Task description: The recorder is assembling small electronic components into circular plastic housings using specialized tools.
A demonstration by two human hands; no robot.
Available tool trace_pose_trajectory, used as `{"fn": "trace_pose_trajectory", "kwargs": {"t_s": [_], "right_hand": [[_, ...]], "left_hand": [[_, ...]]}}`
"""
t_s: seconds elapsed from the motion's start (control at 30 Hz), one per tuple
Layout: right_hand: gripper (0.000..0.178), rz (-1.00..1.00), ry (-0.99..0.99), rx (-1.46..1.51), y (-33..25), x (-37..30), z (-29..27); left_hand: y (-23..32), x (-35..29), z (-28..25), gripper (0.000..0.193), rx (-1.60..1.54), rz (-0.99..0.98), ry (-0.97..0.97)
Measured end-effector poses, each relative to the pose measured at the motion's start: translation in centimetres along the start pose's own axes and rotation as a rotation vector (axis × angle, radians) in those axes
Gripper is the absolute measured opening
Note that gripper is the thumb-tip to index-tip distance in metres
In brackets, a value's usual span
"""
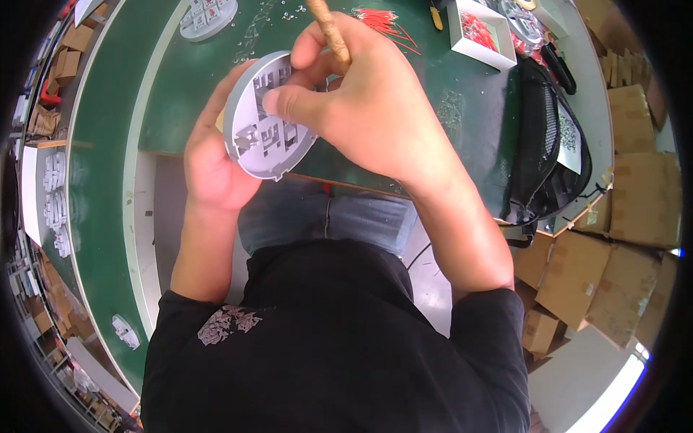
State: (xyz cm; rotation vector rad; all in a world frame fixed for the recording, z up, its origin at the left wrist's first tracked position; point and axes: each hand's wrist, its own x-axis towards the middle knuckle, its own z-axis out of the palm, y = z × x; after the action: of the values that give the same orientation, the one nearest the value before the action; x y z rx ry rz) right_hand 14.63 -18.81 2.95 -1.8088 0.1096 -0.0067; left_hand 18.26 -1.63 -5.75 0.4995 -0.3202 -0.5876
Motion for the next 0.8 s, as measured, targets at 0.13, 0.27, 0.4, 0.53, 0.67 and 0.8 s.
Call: {"fn": "trace_pose_trajectory", "kwargs": {"t_s": [0.13,0.27,0.4,0.53,0.67,0.8], "right_hand": [[0.013,-0.013,-0.049,-0.141,-0.6,0.1,-1.9],[0.015,-0.056,0.104,-0.467,0.3,1.3,-7.4],[0.018,-0.054,0.139,-0.723,4.3,2.8,-9.8],[0.020,0.025,0.093,-0.760,5.4,3.9,-9.2],[0.020,0.020,0.101,-0.825,6.1,4.6,-7.2],[0.019,0.056,0.096,-0.914,6.2,5.1,-7.4]], "left_hand": [[0.5,-0.7,-0.5,0.044,-0.088,0.037,0.019],[3.6,-1.3,-2.8,0.041,0.208,0.295,0.201],[10.5,0.4,-5.6,0.039,1.578,0.727,0.728],[23.2,-2.6,-16.4,0.045,2.516,0.241,0.951],[30.9,-8.0,-28.3,0.039,2.473,-0.168,1.367],[29.0,-3.4,-25.5,0.044,2.701,0.178,1.429]]}}
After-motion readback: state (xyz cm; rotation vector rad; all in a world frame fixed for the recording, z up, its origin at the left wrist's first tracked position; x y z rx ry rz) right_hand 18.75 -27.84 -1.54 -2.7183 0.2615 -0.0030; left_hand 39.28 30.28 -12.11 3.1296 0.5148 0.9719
